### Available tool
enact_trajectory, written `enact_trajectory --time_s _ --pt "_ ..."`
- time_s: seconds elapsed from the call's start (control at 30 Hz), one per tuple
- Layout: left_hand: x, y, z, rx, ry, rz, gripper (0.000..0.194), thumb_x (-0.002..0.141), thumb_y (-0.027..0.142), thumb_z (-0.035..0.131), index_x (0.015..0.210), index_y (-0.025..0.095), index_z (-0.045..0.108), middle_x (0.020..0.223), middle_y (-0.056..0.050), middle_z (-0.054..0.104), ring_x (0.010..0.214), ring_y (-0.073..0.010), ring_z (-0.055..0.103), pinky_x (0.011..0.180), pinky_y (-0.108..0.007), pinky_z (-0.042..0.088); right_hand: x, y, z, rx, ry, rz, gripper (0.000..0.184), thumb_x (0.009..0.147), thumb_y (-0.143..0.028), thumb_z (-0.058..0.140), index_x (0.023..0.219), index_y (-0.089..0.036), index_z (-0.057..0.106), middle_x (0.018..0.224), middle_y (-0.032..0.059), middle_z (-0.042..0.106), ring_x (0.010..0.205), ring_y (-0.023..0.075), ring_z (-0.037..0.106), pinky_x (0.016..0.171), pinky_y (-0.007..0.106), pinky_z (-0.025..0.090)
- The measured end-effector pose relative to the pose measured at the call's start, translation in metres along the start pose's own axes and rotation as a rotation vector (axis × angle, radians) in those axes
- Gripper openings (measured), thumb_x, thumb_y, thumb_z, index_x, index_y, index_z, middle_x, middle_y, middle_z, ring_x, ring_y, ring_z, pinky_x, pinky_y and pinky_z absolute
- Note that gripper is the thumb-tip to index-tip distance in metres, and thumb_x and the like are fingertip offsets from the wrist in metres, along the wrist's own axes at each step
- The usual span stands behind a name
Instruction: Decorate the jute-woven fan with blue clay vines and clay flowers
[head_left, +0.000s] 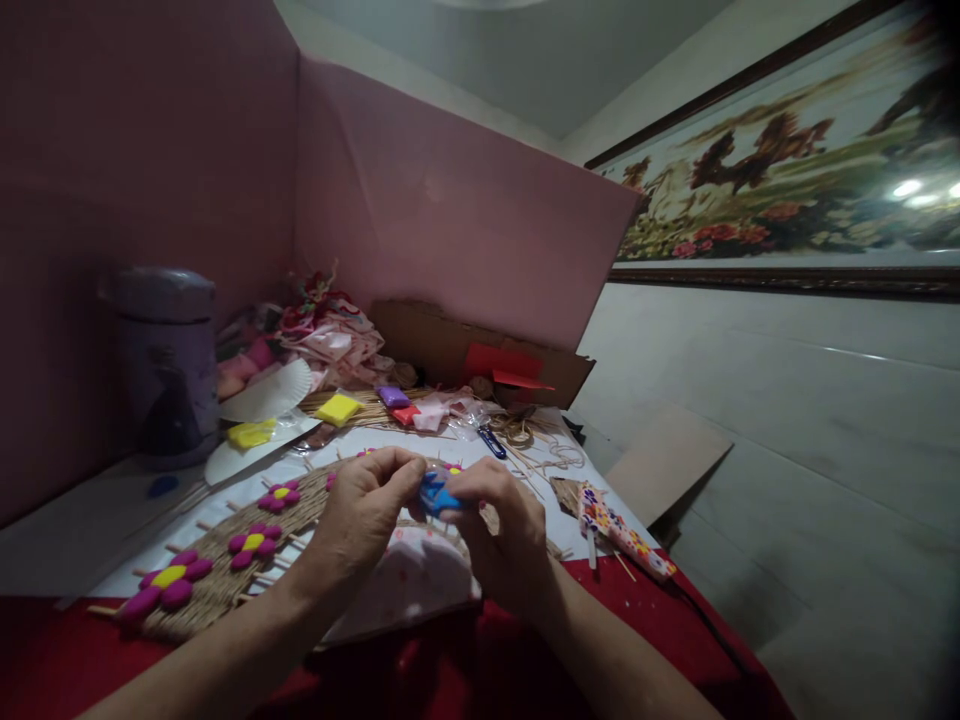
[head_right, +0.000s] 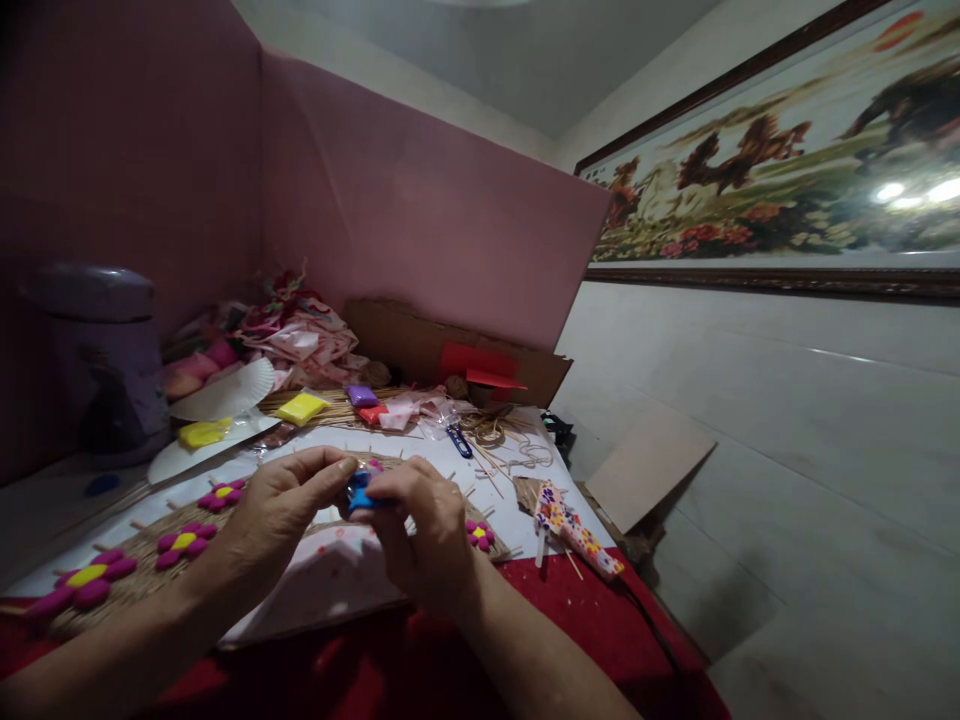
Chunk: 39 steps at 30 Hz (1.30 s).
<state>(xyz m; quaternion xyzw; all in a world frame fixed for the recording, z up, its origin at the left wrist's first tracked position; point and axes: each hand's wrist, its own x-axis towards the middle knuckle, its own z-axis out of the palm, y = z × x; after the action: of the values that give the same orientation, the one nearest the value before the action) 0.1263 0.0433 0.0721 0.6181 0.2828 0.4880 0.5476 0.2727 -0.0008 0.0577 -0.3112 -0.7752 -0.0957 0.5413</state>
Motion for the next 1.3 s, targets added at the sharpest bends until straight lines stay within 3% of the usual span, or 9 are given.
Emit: enact_trajectory --time_s 0.13,0.23,0.53,0.6,0.77,0.93,1.1,1.17,1.3 --pt "-0.0010 -0.0024 0.0001 0.028 -0.002 0.005 0.026 0.076 0.037 0.057 0.067 0.013 0.059 0.059 -0.001 0.058 0.056 -0.0135 0.053 0.056 -0.027 0.043 -0.0022 0.0004 0.0031 -0.101 0.071 0.225 0.005 0.086 -0.020 0.057 0.091 -0.020 0.056 0.075 0.0005 0.061 0.064 0.0122 0.056 0.060 0.025 0.045" --pt "-0.0019 -0.0037 0.0006 0.094 0.009 0.024 0.026 0.077 0.038 0.056 0.068 0.014 0.059 0.060 -0.001 0.057 0.057 -0.0128 0.051 0.056 -0.026 0.042 -0.0038 0.0021 0.0049 -0.091 0.076 0.315 0.004 0.088 -0.022 0.055 0.089 -0.019 0.057 0.072 -0.0002 0.061 0.060 0.0114 0.056 0.058 0.023 0.044" --pt "-0.0008 -0.0097 0.0006 0.155 0.013 0.069 0.025 0.079 0.036 0.055 0.067 0.014 0.059 0.058 0.000 0.056 0.052 -0.0109 0.048 0.049 -0.024 0.037 -0.0005 0.0026 0.0055 -0.269 -0.055 0.108 0.005 0.087 -0.017 0.053 0.089 -0.018 0.057 0.077 0.0044 0.063 0.073 0.0164 0.058 0.065 0.027 0.044" --pt "-0.0009 -0.0100 0.0014 0.147 -0.005 0.067 0.025 0.078 0.037 0.056 0.069 0.014 0.060 0.060 -0.001 0.057 0.052 -0.0110 0.048 0.048 -0.024 0.038 -0.0020 0.0036 0.0063 -0.278 -0.035 0.145 0.005 0.087 -0.017 0.052 0.088 -0.018 0.057 0.075 0.0039 0.063 0.070 0.0159 0.057 0.063 0.027 0.043" --pt "-0.0002 -0.0062 0.0015 -0.010 -0.061 -0.071 0.027 0.077 0.038 0.056 0.073 0.012 0.061 0.063 -0.002 0.058 0.056 -0.0122 0.049 0.053 -0.026 0.040 -0.0057 0.0065 0.0058 -0.036 0.094 0.399 0.006 0.090 -0.023 0.049 0.087 -0.019 0.054 0.068 -0.0013 0.059 0.057 0.0106 0.055 0.054 0.022 0.042" --pt "0.0007 -0.0053 0.0002 -0.055 -0.057 -0.104 0.027 0.075 0.038 0.059 0.072 0.012 0.061 0.064 -0.003 0.059 0.058 -0.0124 0.049 0.056 -0.026 0.039 -0.0041 0.0028 0.0053 -0.099 0.085 0.351 0.005 0.087 -0.024 0.053 0.086 -0.019 0.054 0.069 -0.0008 0.059 0.059 0.0112 0.055 0.055 0.022 0.043" --pt "-0.0008 -0.0057 0.0031 -0.026 -0.070 -0.051 0.025 0.075 0.037 0.060 0.070 0.012 0.061 0.062 -0.002 0.059 0.054 -0.0120 0.048 0.053 -0.026 0.038 -0.0038 0.0038 0.0081 -0.376 -0.030 0.159 0.007 0.086 -0.017 0.049 0.083 -0.019 0.055 0.070 0.0032 0.058 0.065 0.0158 0.054 0.059 0.027 0.041" --pt "-0.0007 -0.0060 0.0034 -0.034 -0.083 -0.055 0.025 0.075 0.037 0.060 0.071 0.012 0.060 0.061 -0.002 0.058 0.053 -0.0120 0.047 0.052 -0.026 0.037 -0.0048 0.0062 0.0081 -0.345 -0.024 0.191 0.007 0.086 -0.017 0.049 0.083 -0.019 0.054 0.070 0.0026 0.058 0.064 0.0156 0.054 0.059 0.027 0.041" --pt "0.0010 -0.0073 0.0013 -0.081 -0.099 -0.103 0.026 0.076 0.038 0.060 0.072 0.012 0.060 0.065 -0.003 0.060 0.057 -0.0124 0.049 0.055 -0.026 0.039 -0.0056 0.0096 0.0053 -0.115 0.073 0.383 0.006 0.090 -0.022 0.047 0.086 -0.019 0.051 0.067 -0.0009 0.057 0.057 0.0120 0.054 0.054 0.023 0.042"
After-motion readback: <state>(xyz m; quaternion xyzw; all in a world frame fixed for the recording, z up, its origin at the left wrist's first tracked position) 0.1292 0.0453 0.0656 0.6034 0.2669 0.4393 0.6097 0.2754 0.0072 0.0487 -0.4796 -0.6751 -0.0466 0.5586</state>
